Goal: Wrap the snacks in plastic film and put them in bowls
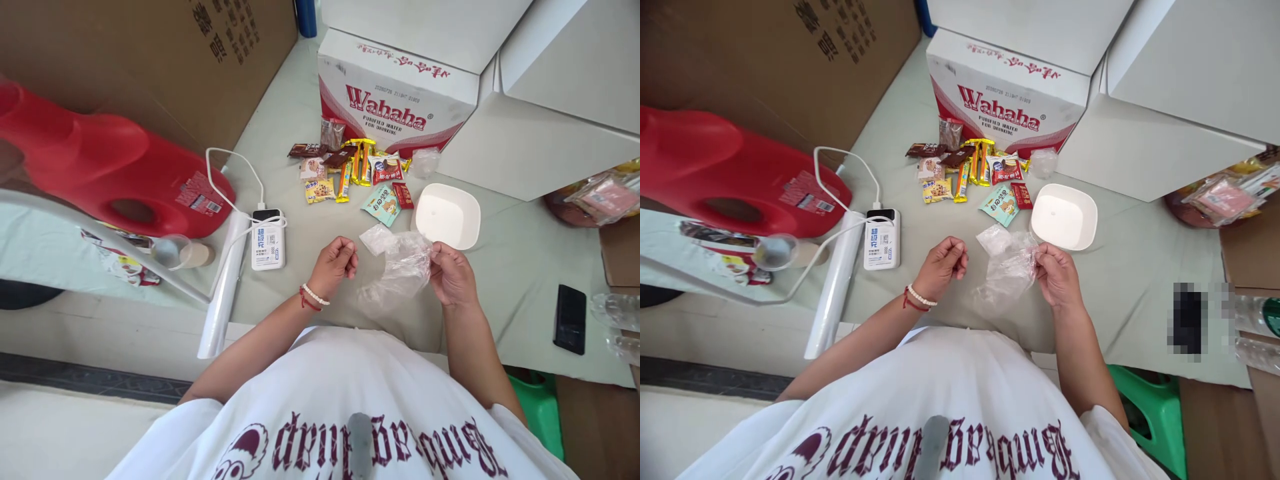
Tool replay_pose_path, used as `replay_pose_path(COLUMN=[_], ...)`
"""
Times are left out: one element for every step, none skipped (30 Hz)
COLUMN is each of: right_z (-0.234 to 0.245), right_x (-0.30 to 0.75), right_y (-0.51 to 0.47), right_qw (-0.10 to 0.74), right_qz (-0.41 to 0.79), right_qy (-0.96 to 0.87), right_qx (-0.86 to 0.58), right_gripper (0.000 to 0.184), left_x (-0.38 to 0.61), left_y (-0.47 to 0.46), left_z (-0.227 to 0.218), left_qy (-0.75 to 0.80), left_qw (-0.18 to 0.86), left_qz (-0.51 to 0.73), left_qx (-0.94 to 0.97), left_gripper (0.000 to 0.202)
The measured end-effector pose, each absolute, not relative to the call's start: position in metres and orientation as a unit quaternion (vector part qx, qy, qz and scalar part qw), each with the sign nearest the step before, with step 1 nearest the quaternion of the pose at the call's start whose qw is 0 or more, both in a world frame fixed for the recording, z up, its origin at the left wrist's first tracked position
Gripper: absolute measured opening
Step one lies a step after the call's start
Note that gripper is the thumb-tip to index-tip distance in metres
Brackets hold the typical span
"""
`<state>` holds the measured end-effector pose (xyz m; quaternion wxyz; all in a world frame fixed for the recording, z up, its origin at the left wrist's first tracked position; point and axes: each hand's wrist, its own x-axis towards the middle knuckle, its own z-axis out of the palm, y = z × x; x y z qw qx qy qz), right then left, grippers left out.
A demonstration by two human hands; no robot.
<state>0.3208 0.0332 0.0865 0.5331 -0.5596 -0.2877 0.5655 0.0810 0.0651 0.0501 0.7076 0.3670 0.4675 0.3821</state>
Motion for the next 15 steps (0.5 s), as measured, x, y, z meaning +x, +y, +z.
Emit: replay_pose_path(right_z=[0.086,0.085,0.084,0.083,0.083,0.083,0.084,0.085,0.087,0.088,0.089,0.09,0.091,0.092,0.092], right_x=[0.32,0.318,0.315,0.311,0.307,0.303,0.298,0.293,0.288,0.283,0.279,0.274,0.27,0.267,0.264], right_y=[0.033,0.033,0.032,0.03,0.029,0.027,0.025,0.023,0.021,0.019,0.018,0.017,0.017,0.016,0.015], right_qw=[0.533,0.53,0.525,0.517,0.511,0.504,0.497,0.489,0.48,0.47,0.461,0.451,0.442,0.435,0.428], right_qz=[0.563,0.558,0.547,0.529,0.503,0.469,0.43,0.391,0.354,0.32,0.29,0.265,0.244,0.231,0.224], right_qy=[-0.294,-0.307,-0.327,-0.355,-0.387,-0.422,-0.459,-0.495,-0.53,-0.564,-0.596,-0.625,-0.648,-0.665,-0.674], right_qx=[-0.559,-0.56,-0.564,-0.571,-0.58,-0.59,-0.598,-0.603,-0.603,-0.599,-0.59,-0.58,-0.57,-0.562,-0.558], right_gripper=[0.022,0.021,0.021,0.019,0.016,0.015,0.014,0.013,0.014,0.014,0.014,0.013,0.012,0.011,0.01], left_x=[0.081,0.082,0.083,0.084,0.086,0.088,0.09,0.093,0.095,0.097,0.099,0.101,0.102,0.103,0.103], left_y=[0.064,0.062,0.06,0.058,0.056,0.054,0.053,0.052,0.052,0.052,0.052,0.052,0.052,0.052,0.053], left_z=[0.051,0.053,0.056,0.059,0.062,0.066,0.069,0.072,0.075,0.076,0.076,0.075,0.074,0.071,0.067], left_qy=[0.468,0.462,0.457,0.46,0.475,0.497,0.517,0.526,0.52,0.5,0.471,0.446,0.43,0.425,0.426], left_qw=[0.701,0.695,0.684,0.662,0.628,0.585,0.543,0.515,0.512,0.535,0.573,0.612,0.644,0.665,0.678], left_qz=[0.38,0.376,0.373,0.375,0.384,0.398,0.412,0.42,0.42,0.411,0.398,0.387,0.383,0.386,0.395], left_qx=[0.381,0.404,0.43,0.457,0.482,0.502,0.519,0.531,0.54,0.544,0.54,0.526,0.503,0.477,0.451], left_gripper=[0.046,0.047,0.048,0.049,0.046,0.043,0.039,0.035,0.033,0.032,0.032,0.032,0.033,0.034,0.035])
